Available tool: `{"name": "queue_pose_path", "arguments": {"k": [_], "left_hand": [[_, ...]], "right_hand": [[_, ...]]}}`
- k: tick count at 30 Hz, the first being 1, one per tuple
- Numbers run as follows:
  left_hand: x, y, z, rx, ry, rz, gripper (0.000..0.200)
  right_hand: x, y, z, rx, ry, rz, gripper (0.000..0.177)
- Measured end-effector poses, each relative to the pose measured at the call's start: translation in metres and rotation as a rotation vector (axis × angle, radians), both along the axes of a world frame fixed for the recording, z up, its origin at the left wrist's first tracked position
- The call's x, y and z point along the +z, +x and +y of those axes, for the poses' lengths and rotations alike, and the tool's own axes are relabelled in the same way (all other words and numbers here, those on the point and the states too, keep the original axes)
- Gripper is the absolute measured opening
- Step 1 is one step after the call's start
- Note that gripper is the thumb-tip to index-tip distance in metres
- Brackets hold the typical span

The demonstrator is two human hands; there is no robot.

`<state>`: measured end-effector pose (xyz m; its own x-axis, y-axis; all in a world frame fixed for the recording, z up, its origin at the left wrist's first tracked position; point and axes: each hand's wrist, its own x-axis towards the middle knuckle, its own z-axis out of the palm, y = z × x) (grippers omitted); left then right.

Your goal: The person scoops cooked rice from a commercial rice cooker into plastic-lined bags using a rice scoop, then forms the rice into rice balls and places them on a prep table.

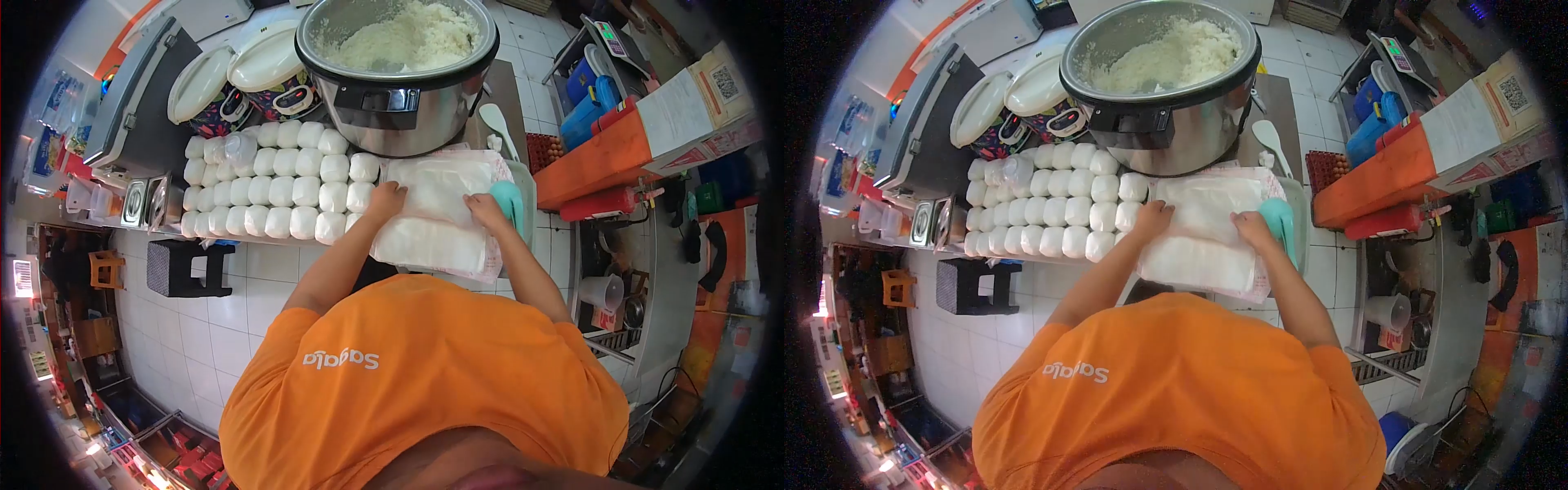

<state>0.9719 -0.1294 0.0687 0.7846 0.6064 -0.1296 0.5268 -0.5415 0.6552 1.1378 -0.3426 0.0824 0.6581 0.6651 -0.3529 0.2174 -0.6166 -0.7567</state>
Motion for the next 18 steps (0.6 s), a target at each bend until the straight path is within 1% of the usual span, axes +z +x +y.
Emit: {"name": "queue_pose_path", "arguments": {"k": [2,3,4,6,7,10,12,13,14,15,16,17,18], "left_hand": [[0.007,-0.01,-0.007,-0.019,-0.028,-0.012,0.027],[0.01,-0.017,-0.012,-0.037,-0.059,-0.02,0.026],[0.013,-0.028,-0.018,-0.039,-0.059,-0.02,0.026],[0.019,-0.048,-0.026,-0.136,-0.085,0.038,0.026],[0.022,-0.054,-0.032,-0.136,-0.084,0.037,0.026],[0.039,-0.06,-0.036,-0.155,-0.02,0.096,0.025],[0.055,-0.056,-0.032,-0.122,0.255,0.098,0.03],[0.062,-0.051,-0.028,-0.122,0.254,0.097,0.03],[0.068,-0.042,-0.022,-0.195,0.248,0.032,0.034],[0.071,-0.034,-0.016,-0.267,0.24,-0.032,0.039],[0.069,-0.024,-0.012,-0.265,0.239,-0.033,0.039],[0.065,-0.011,-0.01,-0.379,0.264,-0.121,0.043],[0.059,0.0,-0.008,-0.493,0.289,-0.207,0.047]], "right_hand": [[-0.004,-0.015,0.001,0.1,-0.158,-0.273,0.036],[0.0,-0.023,-0.002,0.081,-0.192,-0.162,0.033],[0.001,-0.033,-0.009,0.079,-0.193,-0.162,0.033],[0.005,-0.053,-0.02,0.124,-0.149,-0.32,0.031],[0.014,-0.06,-0.02,0.124,-0.148,-0.32,0.031],[0.033,-0.065,-0.015,0.117,-0.19,-0.277,0.032],[0.037,-0.045,-0.001,0.213,-0.129,-0.532,0.038],[0.036,-0.029,0.01,0.276,-0.124,-0.596,0.04],[0.034,-0.013,0.022,0.34,-0.119,-0.66,0.041],[0.036,-0.004,0.031,0.342,-0.12,-0.66,0.041],[0.037,0.003,0.041,0.439,-0.22,-0.642,0.042],[0.039,0.008,0.048,0.537,-0.321,-0.622,0.043],[0.042,0.01,0.055,0.54,-0.322,-0.62,0.043]]}}
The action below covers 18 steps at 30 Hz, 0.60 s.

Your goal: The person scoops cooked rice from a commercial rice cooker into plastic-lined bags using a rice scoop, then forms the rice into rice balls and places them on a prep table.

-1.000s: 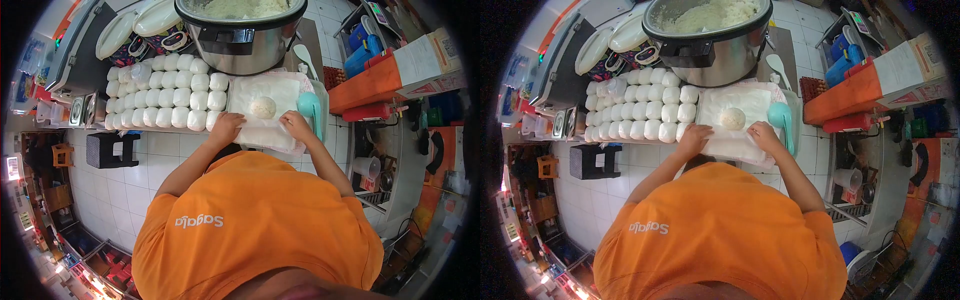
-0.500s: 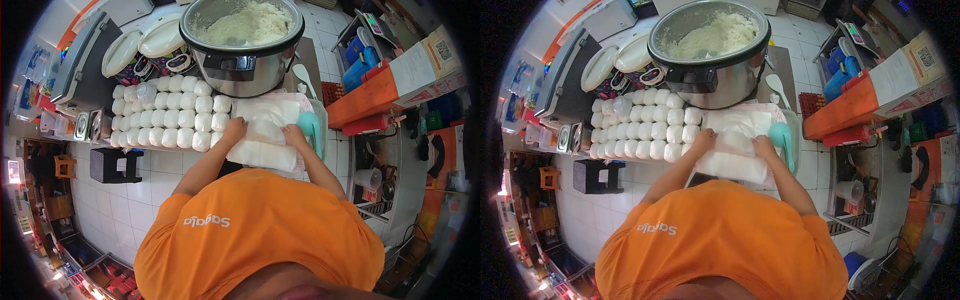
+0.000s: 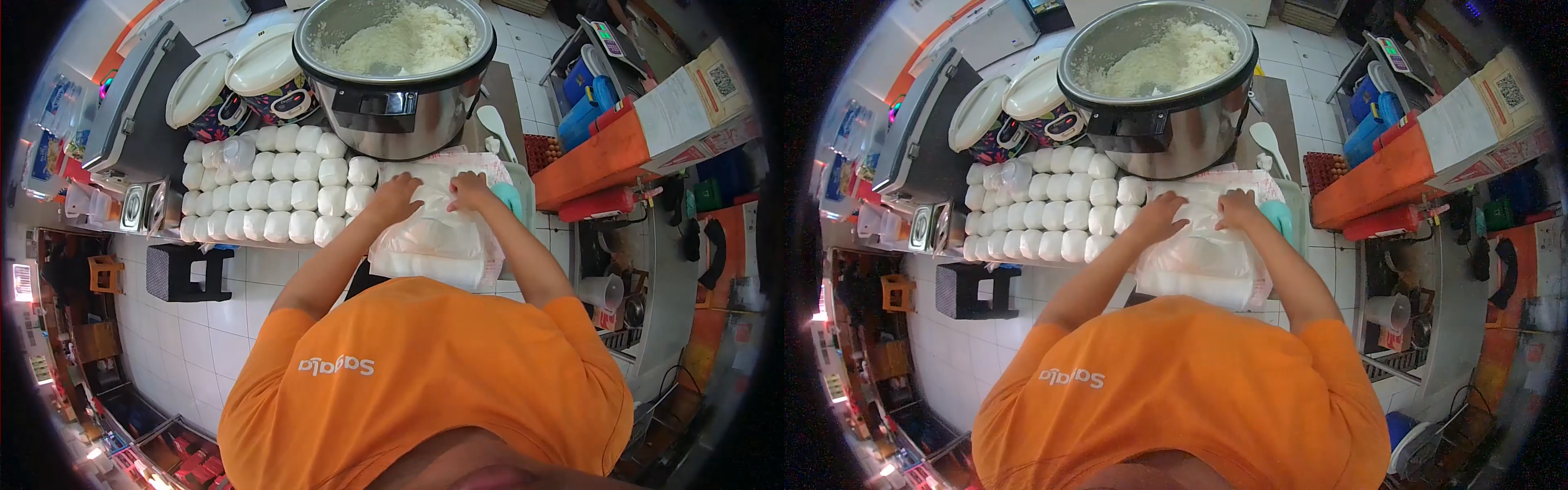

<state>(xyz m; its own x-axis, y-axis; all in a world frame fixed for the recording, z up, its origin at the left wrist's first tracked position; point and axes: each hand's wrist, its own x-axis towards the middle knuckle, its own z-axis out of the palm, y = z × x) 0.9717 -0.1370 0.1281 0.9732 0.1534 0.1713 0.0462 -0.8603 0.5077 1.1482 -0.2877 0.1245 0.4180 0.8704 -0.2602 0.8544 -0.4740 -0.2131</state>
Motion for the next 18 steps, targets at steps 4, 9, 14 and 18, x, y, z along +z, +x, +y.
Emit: {"name": "queue_pose_path", "arguments": {"k": [4,9,14,18], "left_hand": [[-0.033,0.024,0.017,-0.093,0.27,-0.041,0.044],[0.014,0.006,0.03,-0.355,-0.002,0.193,0.016],[0.009,-0.06,-0.012,-0.385,0.007,0.199,0.007],[-0.019,-0.075,-0.027,-0.239,-0.125,0.151,0.01]], "right_hand": [[-0.001,-0.004,-0.005,0.1,-0.006,0.169,0.041],[0.042,-0.034,-0.044,-0.108,0.12,0.544,0.027],[-0.005,-0.064,-0.088,0.066,0.314,0.537,0.012],[-0.024,-0.09,-0.095,0.068,0.517,0.525,0.016]]}}
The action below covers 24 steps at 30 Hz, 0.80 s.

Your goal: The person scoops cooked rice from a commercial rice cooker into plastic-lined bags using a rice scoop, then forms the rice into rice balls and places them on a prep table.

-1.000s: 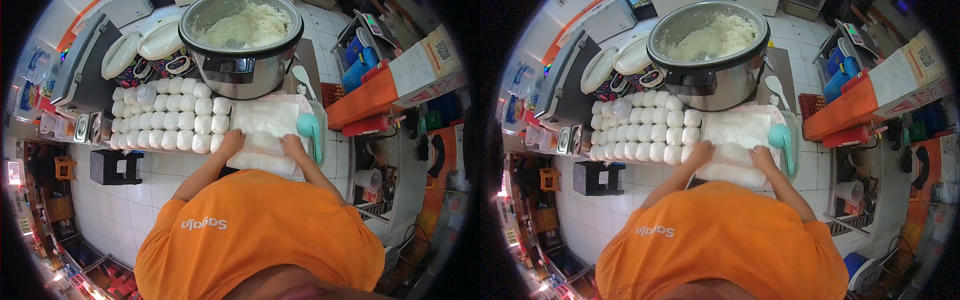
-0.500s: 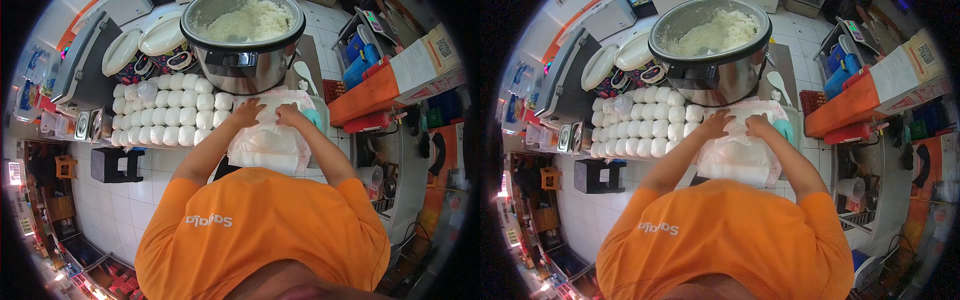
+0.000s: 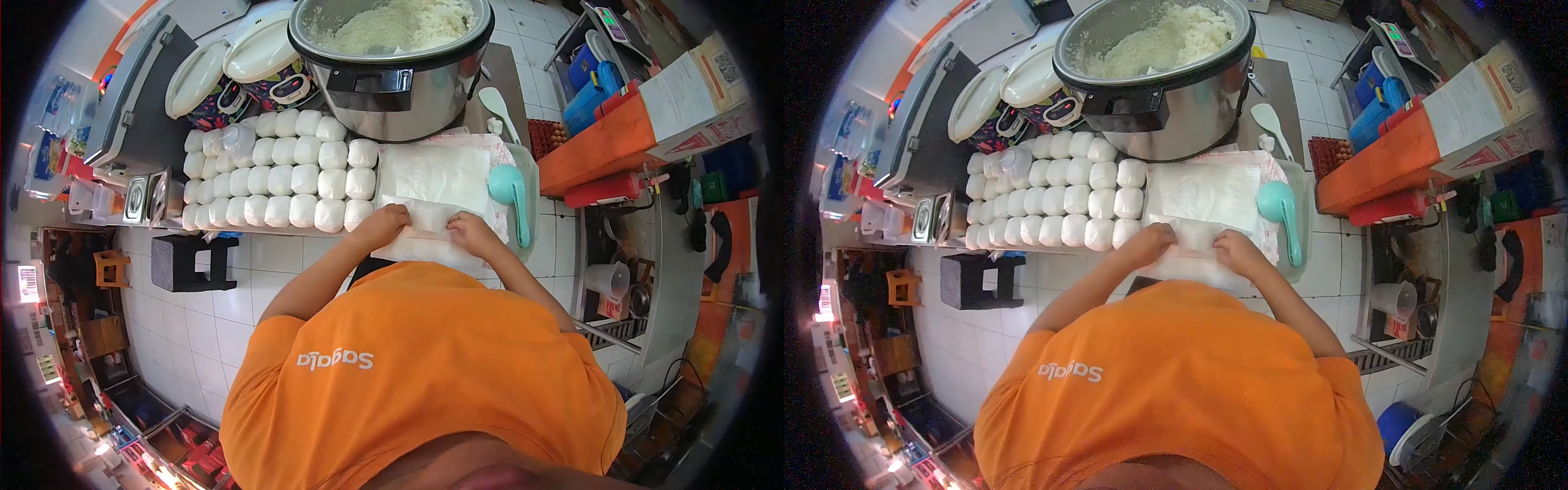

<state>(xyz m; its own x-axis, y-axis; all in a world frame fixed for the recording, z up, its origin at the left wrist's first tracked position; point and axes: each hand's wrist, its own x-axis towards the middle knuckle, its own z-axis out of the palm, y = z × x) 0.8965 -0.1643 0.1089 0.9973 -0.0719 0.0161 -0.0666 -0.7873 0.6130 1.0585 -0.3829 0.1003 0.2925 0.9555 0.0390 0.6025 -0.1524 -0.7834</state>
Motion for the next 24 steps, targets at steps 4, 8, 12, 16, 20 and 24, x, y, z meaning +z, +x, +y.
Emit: {"name": "queue_pose_path", "arguments": {"k": [4,8,12,16,20,24], "left_hand": [[-0.005,-0.001,0.001,0.011,-0.123,-0.042,0.016],[-0.02,0.018,0.008,0.152,-0.022,0.11,0.023],[-0.029,0.04,0.015,0.453,-0.049,-0.009,0.064],[-0.012,0.065,0.016,0.216,0.338,0.318,0.039],[-0.085,0.046,-0.007,0.406,0.07,-0.005,0.013],[-0.057,0.017,-0.018,0.512,-0.18,-0.039,0.013]], "right_hand": [[-0.001,-0.01,0.003,-0.002,-0.049,-0.131,0.015],[0.003,0.003,0.026,-0.046,-0.338,-0.048,0.026],[-0.008,0.023,0.052,-0.241,-0.281,-0.367,0.059],[-0.032,0.058,0.058,0.006,-0.483,-0.429,0.042],[-0.038,0.041,0.031,-0.216,-0.439,0.054,0.025],[-0.017,0.024,0.026,-0.498,-0.294,0.872,0.006]]}}
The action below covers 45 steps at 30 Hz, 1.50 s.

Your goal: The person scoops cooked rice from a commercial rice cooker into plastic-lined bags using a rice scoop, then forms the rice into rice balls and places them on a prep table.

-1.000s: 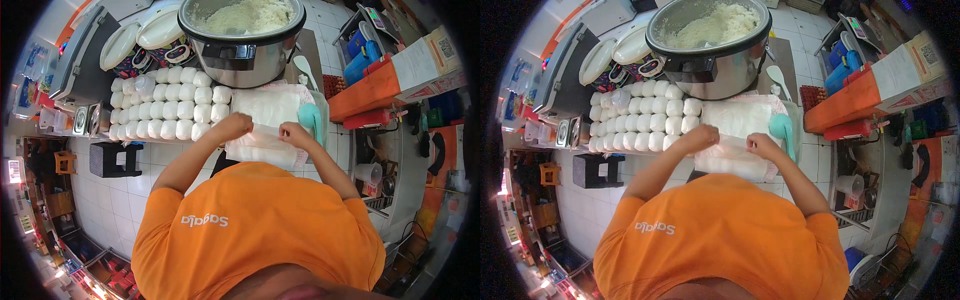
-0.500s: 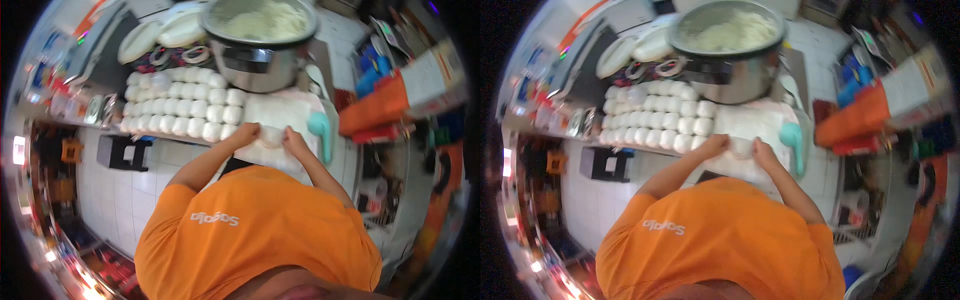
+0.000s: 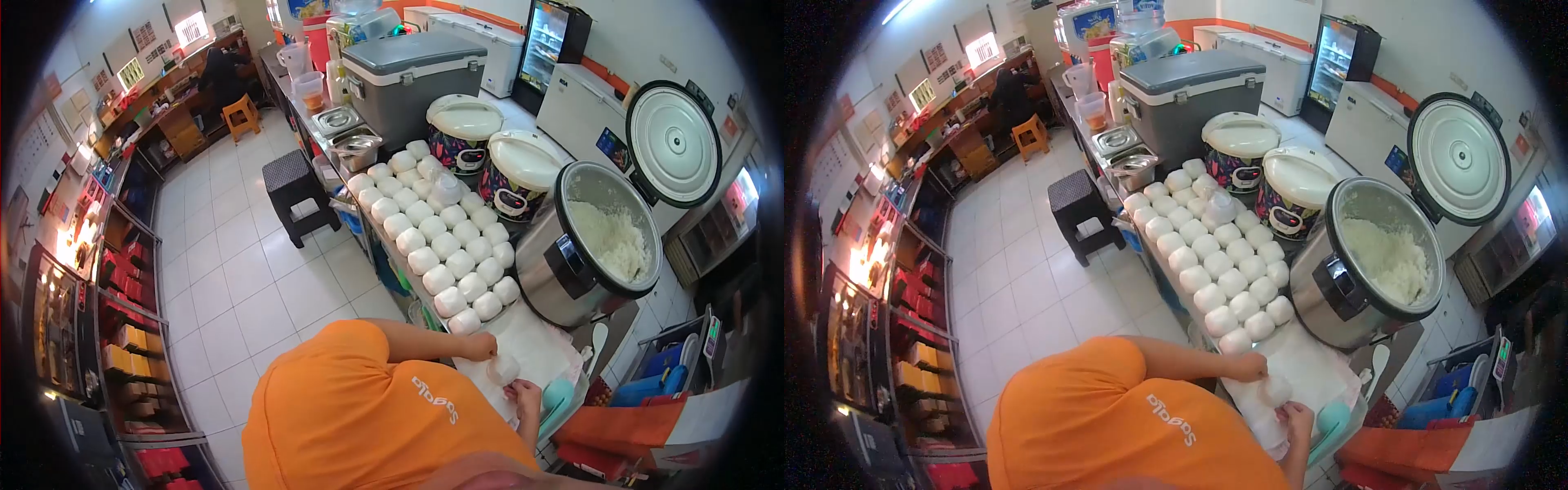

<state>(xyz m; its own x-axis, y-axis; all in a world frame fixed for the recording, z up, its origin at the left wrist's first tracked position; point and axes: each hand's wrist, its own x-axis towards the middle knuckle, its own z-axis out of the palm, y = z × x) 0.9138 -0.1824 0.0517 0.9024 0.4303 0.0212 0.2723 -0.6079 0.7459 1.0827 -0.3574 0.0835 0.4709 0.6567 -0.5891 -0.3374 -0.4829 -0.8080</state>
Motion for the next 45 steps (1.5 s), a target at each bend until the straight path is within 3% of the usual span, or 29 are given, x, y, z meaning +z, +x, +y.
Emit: {"name": "queue_pose_path", "arguments": {"k": [1,3,4,6,7,9,10,12,13,14,15,16,17,19,20,21,23,24,26,28,29,32,33,34,37,40,42,43,45], "left_hand": [[0.007,0.006,0.006,0.003,-0.002,-0.003,0.013],[0.023,0.026,0.027,-0.198,0.023,0.344,0.032],[0.027,0.031,0.031,-0.199,0.023,0.333,0.032],[0.036,0.039,0.037,-0.27,0.256,0.144,0.057],[0.027,0.054,0.042,-0.499,0.26,0.205,0.072],[0.021,0.057,0.039,-0.574,0.314,0.084,0.071],[0.012,0.058,0.035,-0.636,0.356,-0.029,0.069],[-0.003,0.056,0.02,-0.626,-0.088,-0.302,0.047],[0.02,0.043,0.014,-0.51,-0.312,-0.137,0.047],[0.046,0.03,0.006,-0.387,-0.536,0.036,0.046],[0.049,0.026,0.002,-0.395,-0.547,0.045,0.046],[0.049,0.02,0.0,-0.277,-0.466,-0.165,0.041],[0.05,0.015,-0.002,-0.153,-0.382,-0.372,0.036],[0.064,0.002,0.011,-0.12,-0.496,-0.265,0.03],[0.076,-0.004,0.023,-0.083,-0.595,-0.164,0.024],[0.097,-0.019,0.03,-0.008,-0.51,-0.275,0.012],[0.093,-0.03,0.049,0.026,-0.542,-0.359,0.015],[0.091,-0.038,0.059,0.067,-0.568,-0.441,0.02],[0.14,-0.07,0.089,0.114,-0.468,-0.367,0.042],[0.16,-0.092,0.128,0.239,-0.162,-0.546,0.071],[0.165,-0.1,0.153,0.114,0.008,-0.698,0.082],[0.188,-0.125,0.219,-0.066,0.306,-0.937,0.098],[0.197,-0.133,0.235,-0.108,0.449,-1.035,0.103],[0.202,-0.14,0.246,-0.107,0.429,-1.075,0.108],[0.196,-0.162,0.274,-0.249,0.513,-1.002,0.11],[0.197,-0.186,0.291,-0.214,0.393,-0.878,0.103],[0.181,-0.202,0.298,0.112,0.279,-0.445,0.078],[0.164,-0.204,0.299,0.089,0.273,-0.436,0.078],[0.124,-0.204,0.296,0.555,-1.16,-0.547,0.049]], "right_hand": [[0.0,0.001,0.003,0.003,-0.002,-0.003,0.006],[-0.001,0.009,0.015,0.191,-0.15,-0.17,0.006],[-0.002,0.014,0.019,0.189,-0.152,-0.181,0.006],[-0.007,0.02,0.026,0.484,-0.316,-0.592,0.008],[-0.02,0.024,0.026,0.468,-0.319,-0.599,0.008],[-0.056,0.041,0.018,0.565,-0.135,-0.808,0.009],[-0.042,0.037,0.014,0.551,-0.146,-0.814,0.009],[-0.011,0.025,0.012,0.331,0.03,-0.565,0.011],[-0.001,0.022,0.013,0.177,0.062,-0.215,0.018],[0.011,0.018,0.013,0.167,0.056,-0.21,0.018],[0.035,0.006,0.021,0.012,0.107,-0.056,0.021],[0.051,-0.005,0.034,-0.144,0.158,0.097,0.025],[0.056,-0.014,0.046,-0.039,0.204,0.036,0.035],[0.061,-0.036,0.071,0.205,0.172,-0.8,0.039],[0.076,-0.049,0.085,0.204,0.161,-0.798,0.039],[0.101,-0.062,0.099,0.29,0.177,-0.958,0.041],[0.136,-0.078,0.13,0.373,0.184,-1.114,0.043],[0.147,-0.085,0.146,0.327,0.233,-0.976,0.045],[0.166,-0.099,0.174,0.271,0.271,-0.833,0.048],[0.179,-0.113,0.202,0.186,0.417,-0.164,0.04],[0.182,-0.12,0.215,0.177,0.409,-0.159,0.04],[0.185,-0.142,0.25,0.443,0.472,0.369,0.043],[0.183,-0.15,0.263,0.555,0.523,0.376,0.045],[0.187,-0.164,0.277,0.539,0.518,0.38,0.045],[0.175,-0.19,0.304,0.706,0.427,0.373,0.048],[0.149,-0.189,0.332,0.634,0.328,0.431,0.045],[0.153,-0.205,0.358,0.335,0.326,0.276,0.049],[0.155,-0.214,0.371,0.171,0.379,0.224,0.052],[0.113,-0.218,0.406,0.185,0.557,0.371,0.066]]}}
